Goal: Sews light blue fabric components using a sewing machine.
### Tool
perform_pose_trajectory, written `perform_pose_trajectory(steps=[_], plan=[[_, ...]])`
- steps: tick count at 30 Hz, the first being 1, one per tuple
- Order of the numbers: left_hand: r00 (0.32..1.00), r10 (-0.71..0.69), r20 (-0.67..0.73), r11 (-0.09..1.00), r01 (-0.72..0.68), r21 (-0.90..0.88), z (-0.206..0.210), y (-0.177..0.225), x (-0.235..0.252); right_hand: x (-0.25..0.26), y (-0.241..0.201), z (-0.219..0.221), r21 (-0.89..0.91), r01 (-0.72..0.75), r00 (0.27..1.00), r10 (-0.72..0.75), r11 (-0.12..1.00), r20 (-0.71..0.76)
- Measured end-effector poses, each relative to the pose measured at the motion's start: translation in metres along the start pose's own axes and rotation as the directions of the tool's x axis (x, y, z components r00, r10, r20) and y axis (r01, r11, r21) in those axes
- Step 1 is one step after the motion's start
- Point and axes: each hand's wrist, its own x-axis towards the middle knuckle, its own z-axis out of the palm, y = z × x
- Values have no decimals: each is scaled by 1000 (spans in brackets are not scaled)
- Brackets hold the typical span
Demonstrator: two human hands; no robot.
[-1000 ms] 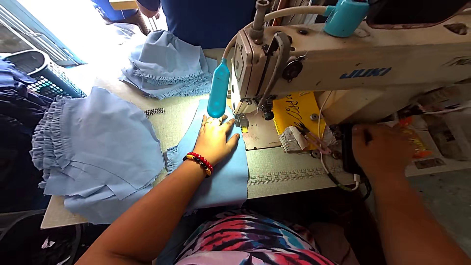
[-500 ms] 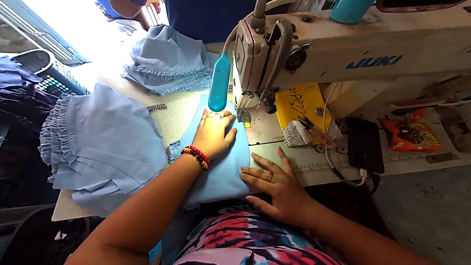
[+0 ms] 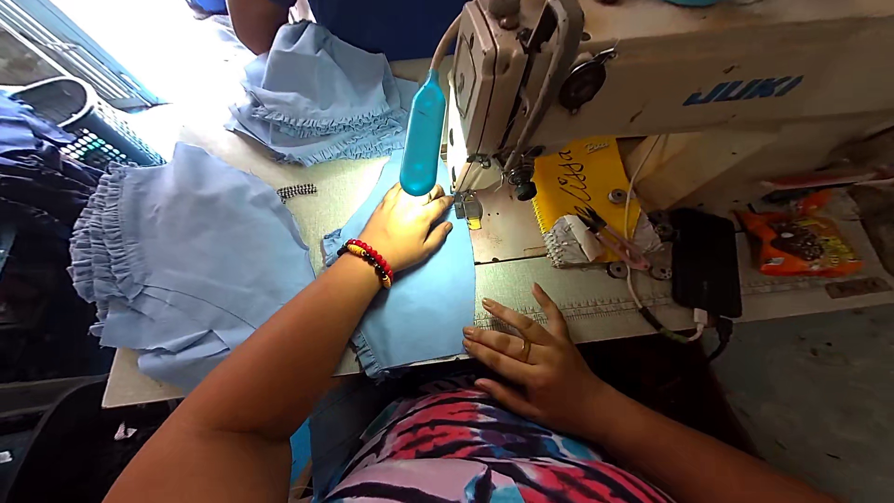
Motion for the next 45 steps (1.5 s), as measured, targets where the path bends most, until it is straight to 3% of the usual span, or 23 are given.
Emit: perform_pose_trajectory(steps=[4,6,23,26,28,31,33,34,40,43,45], plan=[[972,-229,52,971,232,-57,-7,21,0,3,2,-1,32,11,1000,-11,999,16],[962,-270,37,956,272,-110,-3,26,-3,5,3,-2,36,14,1000,-15,999,21],[984,-164,71,982,170,-87,-2,12,-1,48,55,-11,1,-14,990,14,1000,142],[983,-167,74,981,174,-90,-2,9,1,45,64,-18,-26,-138,990,138,990,-10],[979,-184,89,977,192,-93,-3,8,3,34,81,-44,-126,-339,930,312,932,-193],[974,-202,107,973,211,-89,-1,5,4,6,119,-99,-245,-724,684,625,645,-375],[972,-203,117,973,214,-86,-1,3,4,-10,143,-125,-226,-846,531,736,482,-421],[972,-204,119,973,214,-87,-2,3,5,-17,152,-132,-225,-868,497,755,443,-429],[973,-208,104,972,218,-93,-2,1,9,-35,154,-130,-289,-859,509,768,423,-389],[979,-191,67,975,198,-103,0,2,4,-40,155,-127,-303,-841,529,800,448,-284],[976,-205,79,974,212,-82,-1,3,3,-34,151,-138,-293,-826,558,771,481,-306]])
